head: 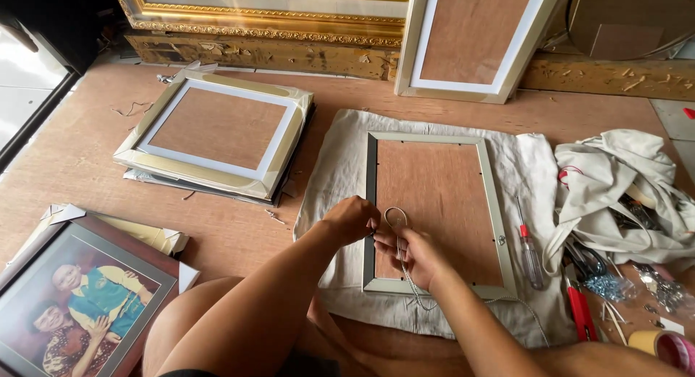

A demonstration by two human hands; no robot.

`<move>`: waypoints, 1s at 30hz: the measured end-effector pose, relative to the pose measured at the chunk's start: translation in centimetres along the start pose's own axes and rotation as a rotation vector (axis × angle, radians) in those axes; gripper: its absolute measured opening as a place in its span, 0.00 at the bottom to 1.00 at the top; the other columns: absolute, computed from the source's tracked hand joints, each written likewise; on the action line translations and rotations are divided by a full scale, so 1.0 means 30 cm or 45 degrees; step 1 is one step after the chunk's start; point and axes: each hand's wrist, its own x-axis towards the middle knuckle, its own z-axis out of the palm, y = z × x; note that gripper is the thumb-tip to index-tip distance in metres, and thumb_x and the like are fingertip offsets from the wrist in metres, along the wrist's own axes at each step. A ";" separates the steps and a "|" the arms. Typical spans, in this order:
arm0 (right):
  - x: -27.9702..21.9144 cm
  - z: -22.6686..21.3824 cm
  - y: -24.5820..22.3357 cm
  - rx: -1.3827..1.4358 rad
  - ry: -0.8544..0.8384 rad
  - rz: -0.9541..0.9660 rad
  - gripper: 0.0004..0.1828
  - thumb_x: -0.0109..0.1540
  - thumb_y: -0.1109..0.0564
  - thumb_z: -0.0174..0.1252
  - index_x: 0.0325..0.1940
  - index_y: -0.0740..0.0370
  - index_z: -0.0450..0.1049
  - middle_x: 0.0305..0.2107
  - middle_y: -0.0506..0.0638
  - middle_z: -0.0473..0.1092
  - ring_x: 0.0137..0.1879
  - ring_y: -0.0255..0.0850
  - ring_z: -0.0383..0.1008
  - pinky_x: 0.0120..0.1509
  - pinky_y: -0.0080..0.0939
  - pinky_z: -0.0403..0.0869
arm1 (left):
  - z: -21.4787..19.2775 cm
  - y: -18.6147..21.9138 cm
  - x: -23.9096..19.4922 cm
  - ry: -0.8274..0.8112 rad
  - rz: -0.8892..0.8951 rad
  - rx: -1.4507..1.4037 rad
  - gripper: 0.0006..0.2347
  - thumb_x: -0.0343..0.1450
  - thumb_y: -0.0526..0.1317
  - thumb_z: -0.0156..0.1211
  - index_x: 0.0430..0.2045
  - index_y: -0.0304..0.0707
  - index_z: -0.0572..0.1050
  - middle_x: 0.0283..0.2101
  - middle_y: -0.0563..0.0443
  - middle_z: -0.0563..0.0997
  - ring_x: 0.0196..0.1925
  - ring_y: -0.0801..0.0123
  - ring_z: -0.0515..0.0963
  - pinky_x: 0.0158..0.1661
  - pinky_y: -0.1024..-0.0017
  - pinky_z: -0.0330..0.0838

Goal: The person installs a hanging wire on the back of a picture frame. They thread the wire through metal eyelets, cut the excess, and secure the wire with tape.

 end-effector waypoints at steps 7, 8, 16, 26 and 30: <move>-0.080 0.041 -0.038 -0.073 0.023 0.006 0.14 0.73 0.44 0.56 0.60 0.50 0.74 0.52 0.57 0.87 0.53 0.46 0.89 0.35 0.36 0.82 | -0.027 0.013 0.026 -0.070 0.086 0.000 0.10 0.68 0.33 0.74 0.37 0.58 0.90 0.40 0.58 0.92 0.48 0.54 0.92 0.53 0.54 0.88; -0.069 0.039 -0.030 -0.057 0.023 -0.006 0.14 0.73 0.45 0.56 0.60 0.50 0.72 0.53 0.58 0.86 0.53 0.47 0.89 0.35 0.36 0.83 | -0.030 0.013 0.021 -0.057 0.109 0.010 0.11 0.67 0.34 0.74 0.37 0.60 0.90 0.39 0.57 0.92 0.48 0.52 0.92 0.53 0.53 0.88; -0.067 0.046 -0.005 -0.017 0.037 -0.048 0.14 0.73 0.46 0.57 0.61 0.50 0.69 0.52 0.61 0.86 0.52 0.49 0.89 0.34 0.37 0.83 | -0.044 0.010 -0.015 -0.029 0.128 -0.020 0.11 0.66 0.36 0.72 0.35 0.64 0.89 0.38 0.58 0.92 0.48 0.52 0.91 0.54 0.53 0.87; -0.034 0.038 0.049 0.101 0.070 -0.100 0.13 0.74 0.47 0.57 0.59 0.52 0.68 0.52 0.63 0.85 0.52 0.51 0.89 0.35 0.36 0.84 | -0.019 0.012 -0.026 0.050 0.114 0.101 0.09 0.66 0.37 0.74 0.32 0.65 0.90 0.37 0.57 0.91 0.45 0.52 0.92 0.51 0.55 0.88; -0.067 0.061 0.026 0.121 0.096 -0.091 0.13 0.73 0.48 0.58 0.58 0.53 0.68 0.52 0.63 0.85 0.51 0.49 0.89 0.36 0.34 0.83 | -0.006 0.003 -0.018 0.058 0.123 0.103 0.09 0.65 0.37 0.75 0.31 0.64 0.90 0.37 0.56 0.92 0.45 0.50 0.92 0.50 0.54 0.88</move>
